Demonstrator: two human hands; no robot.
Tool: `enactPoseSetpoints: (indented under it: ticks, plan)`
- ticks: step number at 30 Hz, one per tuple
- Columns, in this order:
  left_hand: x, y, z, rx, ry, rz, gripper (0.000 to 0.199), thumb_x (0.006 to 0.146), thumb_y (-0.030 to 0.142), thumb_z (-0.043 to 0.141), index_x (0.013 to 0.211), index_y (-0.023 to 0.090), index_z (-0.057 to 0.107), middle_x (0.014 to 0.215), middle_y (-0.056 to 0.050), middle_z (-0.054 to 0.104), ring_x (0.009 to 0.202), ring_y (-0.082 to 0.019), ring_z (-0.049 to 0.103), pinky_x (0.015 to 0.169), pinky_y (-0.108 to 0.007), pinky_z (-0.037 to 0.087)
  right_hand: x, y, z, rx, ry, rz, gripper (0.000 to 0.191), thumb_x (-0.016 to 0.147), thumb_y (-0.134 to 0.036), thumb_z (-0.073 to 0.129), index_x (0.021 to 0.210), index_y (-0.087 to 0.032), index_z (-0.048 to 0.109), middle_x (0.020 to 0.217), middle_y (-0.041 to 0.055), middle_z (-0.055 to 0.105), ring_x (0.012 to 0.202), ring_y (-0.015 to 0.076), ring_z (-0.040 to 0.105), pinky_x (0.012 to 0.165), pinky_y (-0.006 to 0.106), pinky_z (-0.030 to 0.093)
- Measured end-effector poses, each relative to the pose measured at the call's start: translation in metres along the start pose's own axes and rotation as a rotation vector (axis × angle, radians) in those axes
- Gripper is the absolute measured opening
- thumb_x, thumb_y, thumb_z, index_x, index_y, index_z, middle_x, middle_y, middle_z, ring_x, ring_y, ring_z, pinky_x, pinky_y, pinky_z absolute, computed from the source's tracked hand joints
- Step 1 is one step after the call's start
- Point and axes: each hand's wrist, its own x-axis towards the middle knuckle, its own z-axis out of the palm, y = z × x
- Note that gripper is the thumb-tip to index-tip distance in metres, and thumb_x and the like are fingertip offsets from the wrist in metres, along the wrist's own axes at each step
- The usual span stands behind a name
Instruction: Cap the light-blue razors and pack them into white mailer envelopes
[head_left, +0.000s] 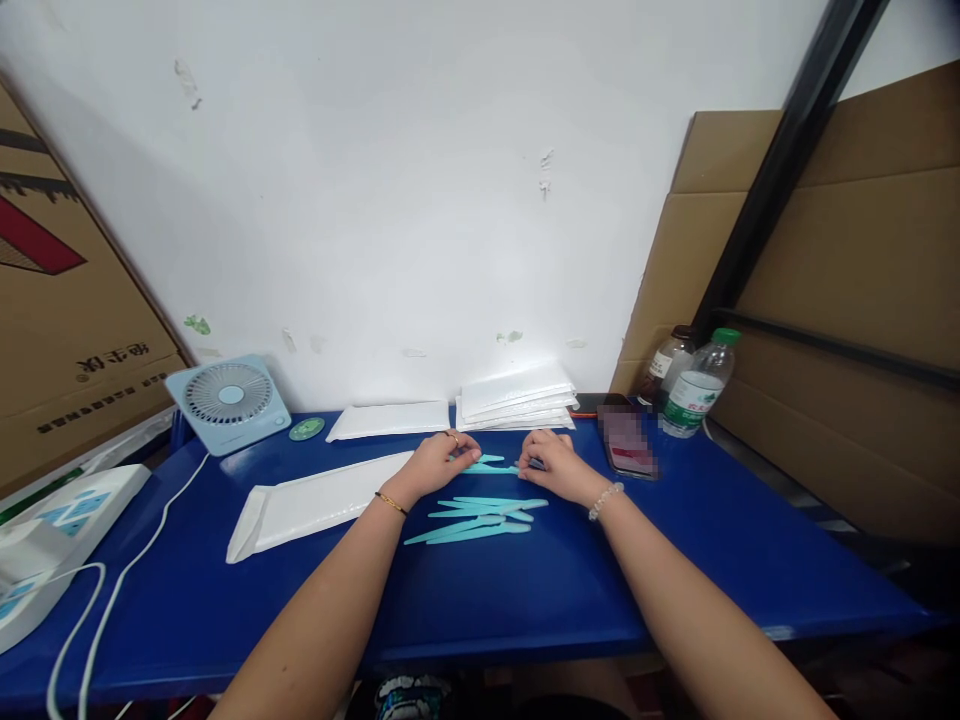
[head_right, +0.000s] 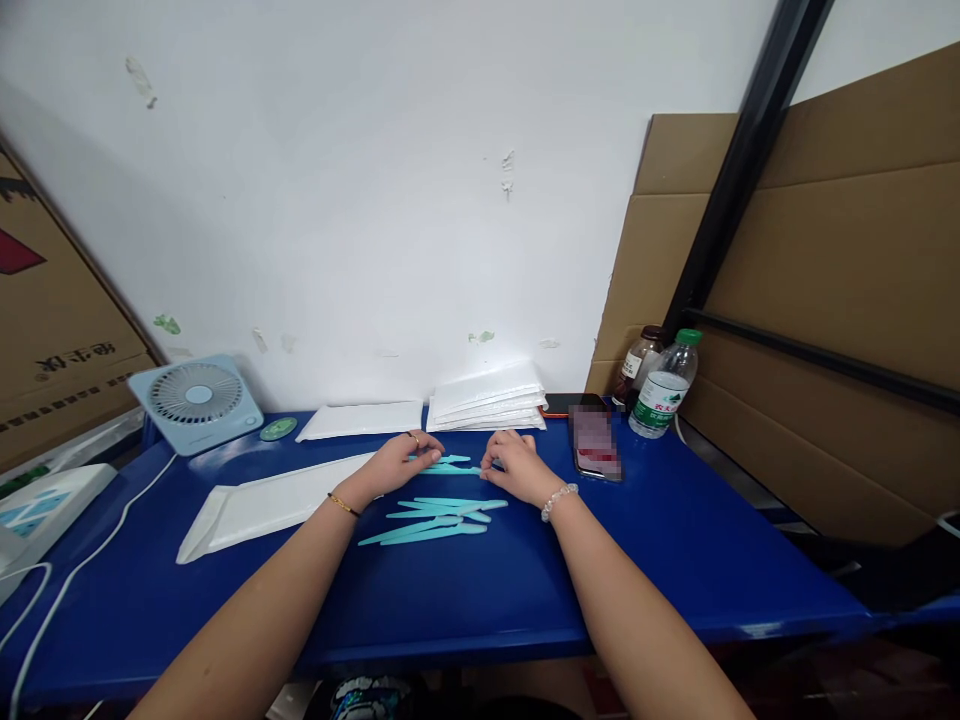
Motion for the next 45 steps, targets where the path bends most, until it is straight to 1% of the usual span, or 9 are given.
enactPoseSetpoints:
  ticks: [5, 11, 15, 21, 27, 32, 38, 41, 45]
  plan:
    - [0.005, 0.006, 0.003, 0.099, -0.032, 0.024, 0.022, 0.084, 0.037, 0.052, 0.090, 0.025, 0.069, 0.087, 0.000, 0.070, 0.077, -0.016, 0.061, 0.073, -0.025, 0.044, 0.002, 0.002, -0.002, -0.053, 0.104, 0.020, 0.008, 0.080, -0.028, 0.064, 0.075, -0.022, 0.064, 0.095, 0.0029, 0.060, 0.099, 0.0221, 0.050, 0.086, 0.039, 0.029]
    - [0.005, -0.020, -0.003, 0.227, 0.048, -0.106, 0.022, 0.082, 0.036, 0.053, 0.093, 0.026, 0.069, 0.093, -0.002, 0.070, 0.091, -0.021, 0.059, 0.080, -0.030, 0.044, -0.001, 0.015, -0.010, -0.093, 0.129, 0.123, 0.013, 0.079, -0.032, 0.065, 0.071, -0.021, 0.065, 0.098, 0.0037, 0.061, 0.099, 0.0234, 0.050, 0.084, 0.039, 0.028]
    - [0.002, -0.031, 0.001, 0.216, -0.010, -0.101, 0.033, 0.079, 0.036, 0.058, 0.111, 0.030, 0.064, 0.113, -0.002, 0.064, 0.105, -0.023, 0.055, 0.088, -0.033, 0.043, -0.007, 0.008, -0.020, 0.011, -0.010, 0.080, 0.018, 0.076, -0.041, 0.067, 0.077, -0.023, 0.069, 0.095, 0.0036, 0.060, 0.096, 0.0227, 0.052, 0.084, 0.038, 0.029]
    - [0.001, -0.024, 0.003, 0.185, 0.018, -0.074, 0.031, 0.080, 0.037, 0.058, 0.109, 0.028, 0.065, 0.112, -0.003, 0.063, 0.106, -0.023, 0.055, 0.090, -0.033, 0.043, -0.010, -0.005, -0.018, 0.029, -0.265, 0.002, 0.018, 0.069, -0.038, 0.075, 0.077, -0.023, 0.068, 0.090, 0.0020, 0.058, 0.091, 0.0225, 0.052, 0.082, 0.036, 0.030]
    - [0.000, -0.001, 0.005, -0.006, -0.039, 0.004, 0.036, 0.086, 0.047, 0.048, 0.106, 0.023, 0.066, 0.101, -0.003, 0.067, 0.089, -0.018, 0.060, 0.079, -0.026, 0.046, -0.006, 0.000, -0.009, 0.003, -0.126, 0.019, 0.005, 0.079, -0.026, 0.065, 0.078, -0.021, 0.064, 0.093, 0.0030, 0.057, 0.095, 0.0212, 0.052, 0.084, 0.036, 0.029]
    - [0.006, 0.009, 0.013, 0.102, -0.123, 0.056, 0.028, 0.084, 0.041, 0.051, 0.096, 0.023, 0.068, 0.096, -0.002, 0.069, 0.086, -0.018, 0.061, 0.078, -0.026, 0.044, -0.001, 0.003, -0.005, 0.004, -0.052, 0.021, 0.007, 0.081, -0.028, 0.063, 0.079, -0.021, 0.064, 0.093, 0.0038, 0.058, 0.096, 0.0215, 0.052, 0.085, 0.035, 0.029]
    - [0.008, -0.007, 0.005, 0.231, -0.040, -0.084, 0.023, 0.083, 0.036, 0.052, 0.092, 0.023, 0.069, 0.100, -0.002, 0.069, 0.093, -0.020, 0.059, 0.083, -0.029, 0.042, -0.001, 0.017, -0.008, -0.089, 0.033, 0.099, 0.012, 0.081, -0.030, 0.062, 0.074, -0.020, 0.064, 0.091, 0.0048, 0.059, 0.093, 0.0224, 0.053, 0.082, 0.036, 0.028]
    - [0.006, -0.019, 0.003, 0.240, -0.014, -0.134, 0.032, 0.079, 0.039, 0.057, 0.106, 0.025, 0.065, 0.113, -0.004, 0.063, 0.105, -0.024, 0.053, 0.088, -0.032, 0.041, -0.004, 0.015, -0.013, -0.065, 0.056, 0.132, 0.019, 0.081, -0.039, 0.062, 0.075, -0.020, 0.065, 0.093, 0.0052, 0.060, 0.090, 0.0223, 0.054, 0.082, 0.037, 0.029]
    - [0.004, -0.026, 0.009, 0.245, -0.028, -0.132, 0.045, 0.077, 0.043, 0.060, 0.119, 0.029, 0.058, 0.125, -0.005, 0.055, 0.117, -0.027, 0.044, 0.095, -0.039, 0.038, -0.005, -0.005, -0.013, 0.040, -0.105, 0.010, 0.029, 0.079, -0.051, 0.061, 0.082, -0.022, 0.067, 0.095, 0.0043, 0.060, 0.090, 0.0216, 0.053, 0.083, 0.036, 0.030]
